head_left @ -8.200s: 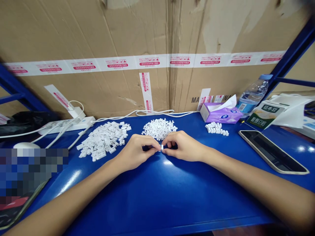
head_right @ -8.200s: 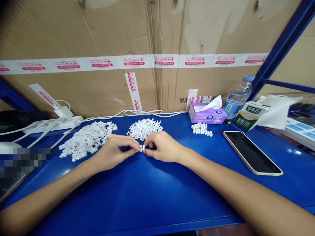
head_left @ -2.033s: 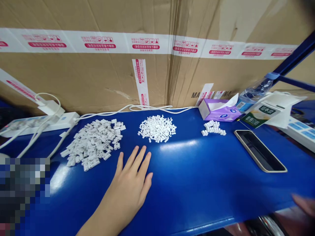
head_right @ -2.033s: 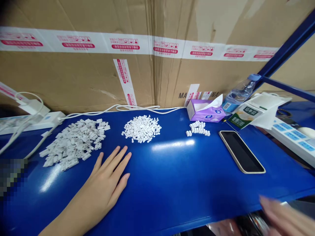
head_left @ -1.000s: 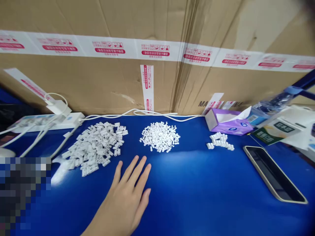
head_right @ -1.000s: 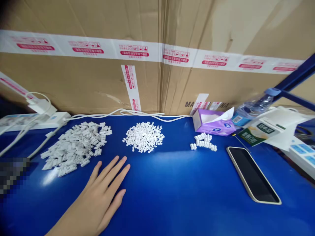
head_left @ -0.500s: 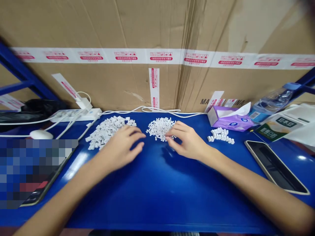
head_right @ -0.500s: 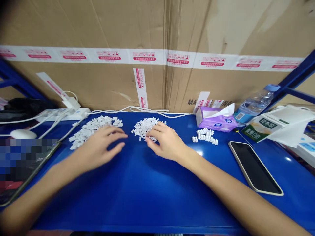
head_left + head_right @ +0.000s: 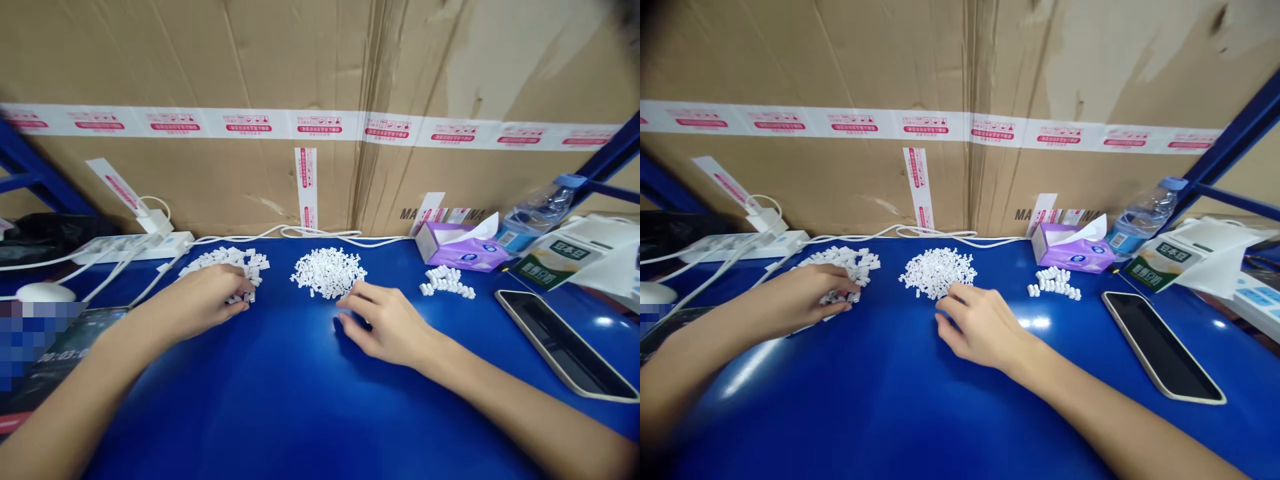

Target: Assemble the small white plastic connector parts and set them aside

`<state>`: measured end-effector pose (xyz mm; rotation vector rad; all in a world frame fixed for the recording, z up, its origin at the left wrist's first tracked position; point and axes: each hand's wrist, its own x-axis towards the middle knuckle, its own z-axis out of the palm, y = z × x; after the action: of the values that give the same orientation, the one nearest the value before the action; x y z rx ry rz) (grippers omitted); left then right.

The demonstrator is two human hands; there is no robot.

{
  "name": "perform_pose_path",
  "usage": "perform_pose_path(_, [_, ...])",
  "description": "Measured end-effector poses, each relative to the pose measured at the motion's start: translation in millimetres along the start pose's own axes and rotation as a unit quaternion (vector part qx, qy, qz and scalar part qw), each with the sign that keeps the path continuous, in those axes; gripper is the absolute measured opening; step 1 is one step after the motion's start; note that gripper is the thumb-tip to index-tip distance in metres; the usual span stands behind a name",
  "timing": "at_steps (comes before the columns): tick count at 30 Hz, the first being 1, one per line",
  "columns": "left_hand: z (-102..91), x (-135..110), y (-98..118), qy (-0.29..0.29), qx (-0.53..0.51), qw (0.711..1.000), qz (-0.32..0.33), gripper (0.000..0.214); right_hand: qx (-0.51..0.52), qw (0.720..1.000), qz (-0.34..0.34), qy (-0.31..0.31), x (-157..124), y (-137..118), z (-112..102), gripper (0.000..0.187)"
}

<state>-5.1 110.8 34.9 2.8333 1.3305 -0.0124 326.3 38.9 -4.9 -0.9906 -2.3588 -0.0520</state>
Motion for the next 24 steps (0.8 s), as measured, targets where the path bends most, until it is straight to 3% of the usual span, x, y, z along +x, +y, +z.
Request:
perform_pose_path(3, [5.7, 0, -2, 0.018, -0.018, 1.0, 0.012, 0.023, 0.014, 1.0, 0.015, 0.019, 3, 9, -4, 0.022])
perform_pose_path(6, [2.9, 3, 10, 0.032, -0.044, 0.998, 0.027, 0.029, 0.034, 0.999, 0.026, 0.016, 2, 16, -6, 0.022])
perform_pose_path(10, [-7.7, 7, 50, 0.051, -0.17, 0.982, 0.06, 0.031, 0.051, 0.998, 0.036, 0.003, 0, 19, -6, 0.022])
perform_pose_path(13, [-6.9, 14, 86, -0.012, -0.287, 0.954, 0.082, 0.027, 0.055, 0.997, 0.044, -0.009, 1, 21, -5, 0.022])
perform_pose_path(16, [3.1, 26, 109, -0.01, -0.327, 0.943, 0.066, 0.031, 0.055, 0.997, 0.054, -0.014, 2, 23, -4, 0.021])
perform_pose_path(19, [11.6, 36, 113, 0.015, -0.333, 0.941, 0.058, 0.027, 0.058, 0.996, 0.068, -0.017, 1, 25, -4, 0.018])
perform_pose_path(24, [13.6, 40, 99, 0.028, -0.317, 0.946, 0.064, 0.026, 0.068, 0.993, 0.091, -0.015, 0, 28, 0, 0.016])
